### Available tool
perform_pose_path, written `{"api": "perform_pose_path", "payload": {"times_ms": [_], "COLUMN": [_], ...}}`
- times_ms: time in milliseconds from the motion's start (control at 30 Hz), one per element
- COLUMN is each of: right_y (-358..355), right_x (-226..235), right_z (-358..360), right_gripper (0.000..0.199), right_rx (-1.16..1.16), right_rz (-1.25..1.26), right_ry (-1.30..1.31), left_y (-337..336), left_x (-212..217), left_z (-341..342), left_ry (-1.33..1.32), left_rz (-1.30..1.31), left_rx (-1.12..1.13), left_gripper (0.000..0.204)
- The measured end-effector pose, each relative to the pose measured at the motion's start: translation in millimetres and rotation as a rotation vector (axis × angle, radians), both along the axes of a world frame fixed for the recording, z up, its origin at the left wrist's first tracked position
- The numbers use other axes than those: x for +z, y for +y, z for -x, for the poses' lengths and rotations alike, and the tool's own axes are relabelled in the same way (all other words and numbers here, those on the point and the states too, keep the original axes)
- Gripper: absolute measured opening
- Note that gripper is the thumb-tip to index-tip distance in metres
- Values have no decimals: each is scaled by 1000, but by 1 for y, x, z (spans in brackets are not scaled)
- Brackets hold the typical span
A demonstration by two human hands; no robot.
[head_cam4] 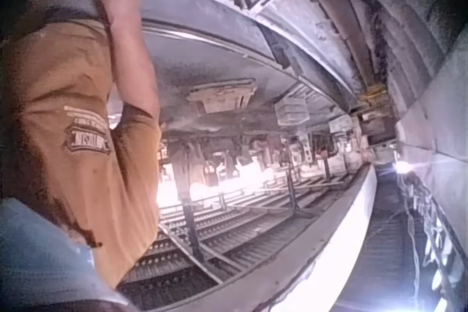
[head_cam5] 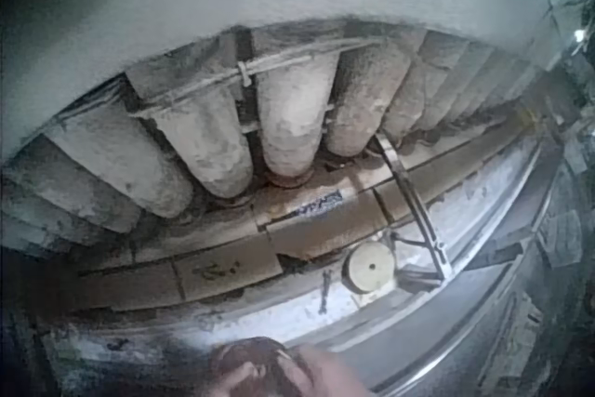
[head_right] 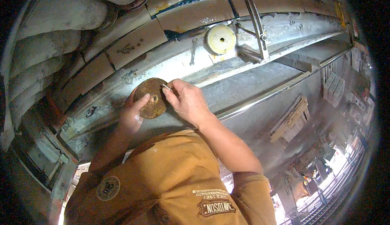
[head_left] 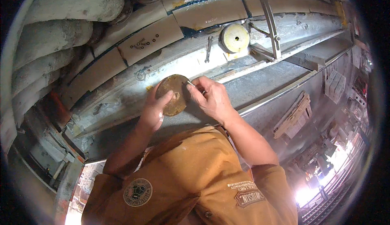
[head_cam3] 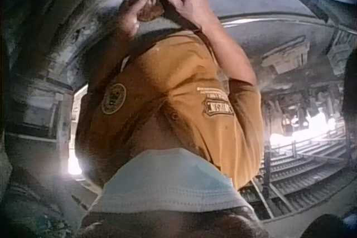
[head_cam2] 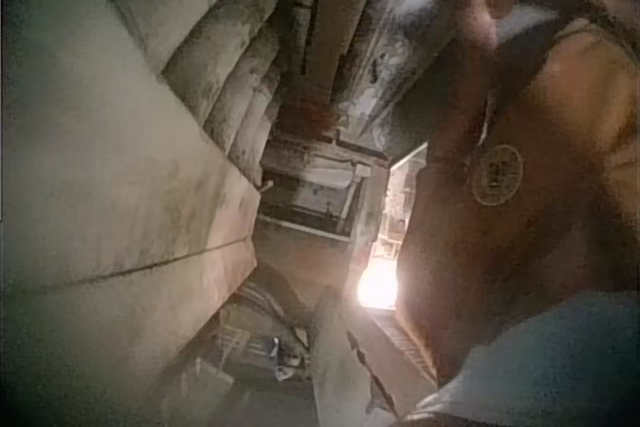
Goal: The person handles a circular metal disc and small fasteners on a metal shelf, then uses a wrench to tighten a bolt on a nearby pipe. The person continues to manipulate the disc and fasteners by hand.
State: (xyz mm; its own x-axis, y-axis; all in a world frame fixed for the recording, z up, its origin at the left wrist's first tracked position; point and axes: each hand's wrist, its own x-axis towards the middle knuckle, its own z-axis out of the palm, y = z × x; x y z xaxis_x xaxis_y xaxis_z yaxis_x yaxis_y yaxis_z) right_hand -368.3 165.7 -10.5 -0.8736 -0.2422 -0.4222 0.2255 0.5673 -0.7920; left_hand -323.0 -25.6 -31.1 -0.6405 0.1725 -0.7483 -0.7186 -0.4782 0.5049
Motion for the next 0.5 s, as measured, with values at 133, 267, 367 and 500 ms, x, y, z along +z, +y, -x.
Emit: {"api": "perform_pose_path", "payload": {"times_ms": [133,267,367,500], "right_y": [4,7,11,11], "right_x": [1,-3,-5,-12], "right_z": [-2,-3,-4,-14], "right_gripper": [18,20,21,22], "right_rx": [12,-1,16,-181], "right_rz": [30,86,68,125], "right_ry": [-32,-3,8,-186], "left_y": [-9,-20,-12,-13], "left_x": [-10,-47,-17,-19], "left_z": [-6,-27,-8,-9], "left_ry": [-127,-70,-218,-223], "left_rz": [-237,-140,-416,-421], "left_rx": [107,33,189,194], "left_gripper": [38,35,34,34]}}
